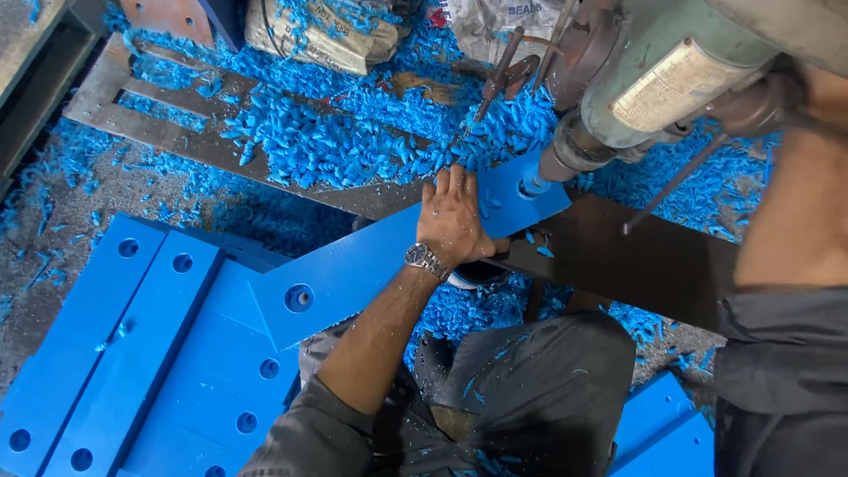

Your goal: Drilling holes into blue plastic rectangular blocks using a industrial drill press.

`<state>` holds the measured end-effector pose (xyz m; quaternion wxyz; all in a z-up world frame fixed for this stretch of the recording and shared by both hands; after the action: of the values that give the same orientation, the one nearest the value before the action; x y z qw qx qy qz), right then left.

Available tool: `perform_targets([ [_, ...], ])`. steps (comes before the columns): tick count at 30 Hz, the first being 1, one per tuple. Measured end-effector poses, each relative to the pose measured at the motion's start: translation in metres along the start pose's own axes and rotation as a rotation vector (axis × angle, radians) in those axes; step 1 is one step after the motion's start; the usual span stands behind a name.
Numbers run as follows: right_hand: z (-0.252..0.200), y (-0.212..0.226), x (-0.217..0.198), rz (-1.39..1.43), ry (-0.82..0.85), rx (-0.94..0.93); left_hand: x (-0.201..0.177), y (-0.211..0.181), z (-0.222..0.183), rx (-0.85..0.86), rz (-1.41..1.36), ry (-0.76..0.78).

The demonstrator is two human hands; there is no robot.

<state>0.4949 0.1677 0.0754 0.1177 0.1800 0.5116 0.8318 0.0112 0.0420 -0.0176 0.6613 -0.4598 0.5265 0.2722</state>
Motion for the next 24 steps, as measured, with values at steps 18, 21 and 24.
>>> perform_targets([
  [18, -0.322, 0.049, 0.079, -0.126, 0.046, 0.307, -0.006, -0.009, -0.061, 0.1, -0.043, -0.081],
  [21, -0.368, 0.048, 0.08, -0.424, 0.205, 0.373, -0.005, -0.018, -0.109, 0.14, -0.093, -0.045],
  [24, -0.415, 0.075, 0.109, -0.719, 0.412, 0.302, -0.002, -0.03, -0.15, 0.193, -0.109, -0.051],
])
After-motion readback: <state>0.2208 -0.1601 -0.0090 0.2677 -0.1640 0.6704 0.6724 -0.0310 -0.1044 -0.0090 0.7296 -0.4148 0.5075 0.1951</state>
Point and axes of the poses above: each hand's wrist, its own z-axis towards the middle knuckle, its own x-axis out of the palm, y = z × x, the point moved 4 cm from there along z, towards the middle knuckle, and after that the axes turned 2 degrees about x, right-handed, at the moved point
